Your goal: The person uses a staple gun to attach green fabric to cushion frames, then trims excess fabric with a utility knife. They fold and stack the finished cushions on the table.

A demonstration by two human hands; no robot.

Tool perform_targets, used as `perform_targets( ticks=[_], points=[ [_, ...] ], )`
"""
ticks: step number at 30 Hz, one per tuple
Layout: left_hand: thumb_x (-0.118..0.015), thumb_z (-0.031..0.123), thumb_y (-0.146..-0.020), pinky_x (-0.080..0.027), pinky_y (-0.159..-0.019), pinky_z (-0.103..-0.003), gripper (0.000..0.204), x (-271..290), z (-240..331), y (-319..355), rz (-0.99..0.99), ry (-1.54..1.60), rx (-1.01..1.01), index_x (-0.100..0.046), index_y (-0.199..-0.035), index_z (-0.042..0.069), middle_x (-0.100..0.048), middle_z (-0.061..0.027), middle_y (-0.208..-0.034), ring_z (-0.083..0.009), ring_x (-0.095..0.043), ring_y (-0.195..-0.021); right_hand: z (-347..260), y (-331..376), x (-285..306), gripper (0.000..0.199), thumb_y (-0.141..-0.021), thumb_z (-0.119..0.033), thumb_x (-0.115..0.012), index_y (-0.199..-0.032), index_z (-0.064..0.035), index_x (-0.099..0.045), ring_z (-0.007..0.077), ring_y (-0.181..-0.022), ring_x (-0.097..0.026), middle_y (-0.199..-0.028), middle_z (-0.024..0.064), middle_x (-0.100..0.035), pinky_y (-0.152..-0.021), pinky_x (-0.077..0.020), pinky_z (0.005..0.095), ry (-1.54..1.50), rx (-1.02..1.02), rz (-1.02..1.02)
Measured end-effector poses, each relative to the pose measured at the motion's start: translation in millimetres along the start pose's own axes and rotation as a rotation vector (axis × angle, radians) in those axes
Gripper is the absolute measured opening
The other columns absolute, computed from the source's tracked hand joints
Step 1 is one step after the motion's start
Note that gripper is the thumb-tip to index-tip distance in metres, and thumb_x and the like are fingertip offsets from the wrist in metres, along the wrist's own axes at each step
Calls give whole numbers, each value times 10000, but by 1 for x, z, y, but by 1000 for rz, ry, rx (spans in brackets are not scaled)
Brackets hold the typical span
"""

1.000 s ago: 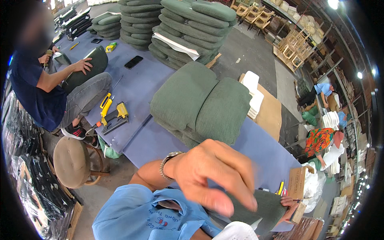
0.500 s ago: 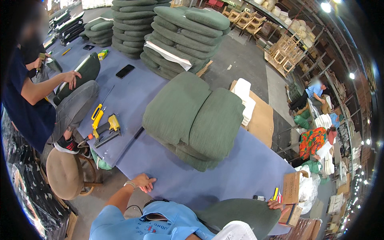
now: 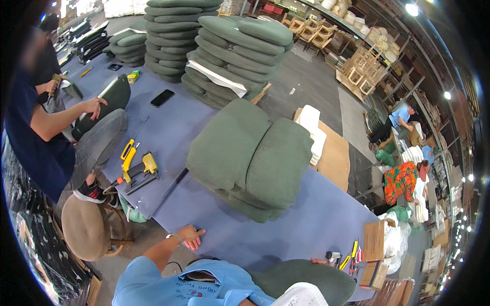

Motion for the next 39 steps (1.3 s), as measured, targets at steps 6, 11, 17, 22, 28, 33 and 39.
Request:
perform_targets(
  ticks=[6, 11, 17, 22, 28, 33, 39],
  points=[
    [-487, 690, -1002, -646, -670, -406, 778, -1, -4, -10, 9, -19, -40, -770, -908, -29, -790, -175, -891, -267, -782, -720, 9, 13, -24, 569, -1112, -477, -265, -1057, -43, -629, 298, -985, -642, -994, 157, -649, -969, -533, 486, 6, -33, 0],
    [-473, 687, -1005, -632, -676, -406, 772, -5, 3, -13, 13, -37, -22, -782, -920, -16, -790, -170, -883, -262, -776, -724, 14, 31, -37, 559, -1107, -479, -275, -1075, -46, -627, 298, -993, -642, -1006, 154, -649, -968, -534, 482, 27, -61, 11],
    [-470, 724, -988, -629, -692, -428, 803, -2, -9, -16, 43, -29, -37, -783, -939, -14, -793, -186, -934, -291, -783, -779, 29, 58, -45, 549, -1102, -480, -286, -1097, -49, -625, 297, -1002, -642, -1020, 152, -649, -967, -535, 476, 33, -132, 14],
    [-477, 697, -1001, -629, -715, -430, 778, -3, -5, -14, 41, -10, -28, -788, -924, -13, -796, -175, -944, -299, -784, -816, 33, 82, -36, 541, -1098, -482, -296, -1116, -52, -624, 297, -1010, -642, -1032, 150, -648, -966, -536, 472, 73, -178, 28],
    [-470, 683, -1005, -627, -741, -428, 763, -4, 6, -2, 64, -51, -32, -798, -901, 2, -797, -168, -937, -288, -785, -823, 38, 95, -25, 533, -1093, -483, -307, -1138, -55, -622, 296, -1019, -642, -1047, 147, -648, -965, -538, 467, 91, -210, 23],
    [-479, 670, -1005, -629, -705, -423, 743, -6, 5, -2, 109, -35, -46, -798, -892, 9, -796, -163, -900, -281, -782, -771, 45, 101, -18, 528, -1089, -485, -316, -1156, -58, -620, 296, -1027, -642, -1059, 145, -648, -965, -539, 463, 78, -226, 10],
    [-482, 595, -1041, -621, -622, -352, 679, -19, 0, 13, 387, 127, -145, -787, -883, 9, -791, -156, -862, -233, -774, -692, 53, 109, -4, 523, -1084, -486, -328, -1178, -61, -618, 295, -1036, -642, -1073, 142, -648, -964, -540, 457, 60, -252, -19]
  ],
)
Point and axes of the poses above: each hand's wrist, its own y-axis away from the middle knuckle, its own x-axis out of the back of the hand, z = x × y, the point moved 4 cm from there along -y, towards the middle knuckle
